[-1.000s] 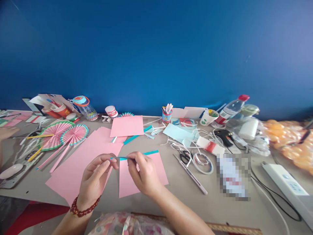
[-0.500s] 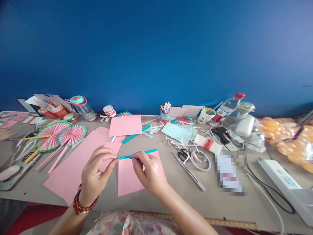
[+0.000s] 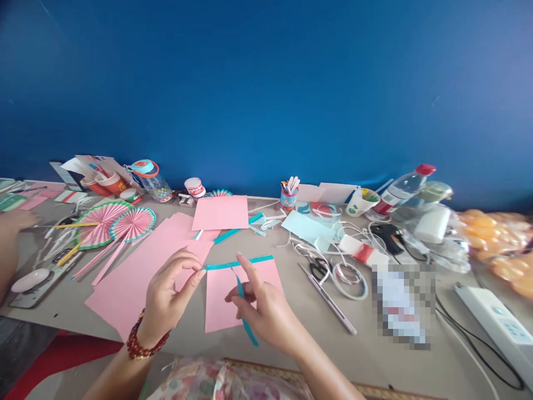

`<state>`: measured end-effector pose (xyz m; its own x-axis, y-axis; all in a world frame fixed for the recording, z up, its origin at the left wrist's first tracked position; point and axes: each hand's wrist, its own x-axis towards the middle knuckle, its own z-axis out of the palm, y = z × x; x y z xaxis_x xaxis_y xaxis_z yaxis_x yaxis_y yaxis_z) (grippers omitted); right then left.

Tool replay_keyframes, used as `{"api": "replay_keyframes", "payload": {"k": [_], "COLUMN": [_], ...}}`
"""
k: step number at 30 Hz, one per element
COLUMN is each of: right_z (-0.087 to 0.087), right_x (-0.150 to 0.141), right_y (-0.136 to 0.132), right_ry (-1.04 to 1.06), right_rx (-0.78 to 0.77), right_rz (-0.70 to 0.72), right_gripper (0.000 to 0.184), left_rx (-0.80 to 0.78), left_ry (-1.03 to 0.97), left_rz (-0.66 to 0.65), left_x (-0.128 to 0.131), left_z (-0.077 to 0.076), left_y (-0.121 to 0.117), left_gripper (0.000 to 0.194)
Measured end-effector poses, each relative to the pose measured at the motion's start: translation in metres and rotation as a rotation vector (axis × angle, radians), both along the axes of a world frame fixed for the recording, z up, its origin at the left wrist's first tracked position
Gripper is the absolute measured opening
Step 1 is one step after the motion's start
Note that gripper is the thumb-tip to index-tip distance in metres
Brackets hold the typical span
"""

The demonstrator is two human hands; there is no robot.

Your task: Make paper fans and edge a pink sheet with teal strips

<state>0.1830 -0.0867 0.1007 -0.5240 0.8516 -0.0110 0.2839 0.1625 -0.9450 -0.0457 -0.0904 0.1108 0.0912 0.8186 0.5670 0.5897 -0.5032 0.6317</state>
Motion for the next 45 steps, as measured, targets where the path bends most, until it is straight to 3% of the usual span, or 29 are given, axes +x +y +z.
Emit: {"api": "replay_keyframes", "payload": {"k": [3, 6, 8, 15, 22, 28, 34, 39, 45], "right_z": [-0.01, -0.021, -0.027, -0.046, -0.053, -0.059, -0.073, -0.07, -0.067], "right_x": [0.016, 0.031, 0.039, 0.062, 0.07, 0.083, 0.094, 0.089, 0.08], "right_y": [-0.002, -0.003, -0.003, -0.007, -0.014, -0.023, -0.025, -0.025, -0.031], "right_ry": [0.053, 0.104, 0.147, 0.173, 0.193, 0.058, -0.116, -0.09, -0.015], "right_rx": [-0.154, -0.265, -0.276, -0.181, -0.116, -0.097, 0.056, 0.228, 0.135], "right_rz": [-0.071, -0.178, -0.232, -0.482, -0.638, -0.614, -0.647, -0.673, -0.672], "right_gripper": [0.053, 0.023, 0.024, 0.034, 0.042, 0.032, 0.029, 0.024, 0.022], "left_rx": [-0.014, -0.052, -0.095, -0.213, -0.491, -0.694, -0.629, -0.619, -0.639], "left_ry": [-0.049, -0.06, -0.07, -0.155, -0.332, -0.435, -0.371, -0.343, -0.321], "left_rz": [0.023, 0.042, 0.034, -0.01, -0.062, -0.001, -0.03, -0.042, 0.007], "left_x": [-0.01, -0.017, -0.019, -0.018, -0.001, 0.005, 0.0, 0.0, -0.013], "left_z": [-0.001, -0.002, -0.004, -0.023, -0.051, -0.075, -0.095, -0.093, -0.073], "left_y": [-0.002, -0.004, -0.006, -0.014, -0.03, -0.047, -0.038, -0.018, -0.013], "left_gripper": [0.01, 0.009, 0.008, 0.007, 0.018, 0.025, 0.019, 0.018, 0.021]}}
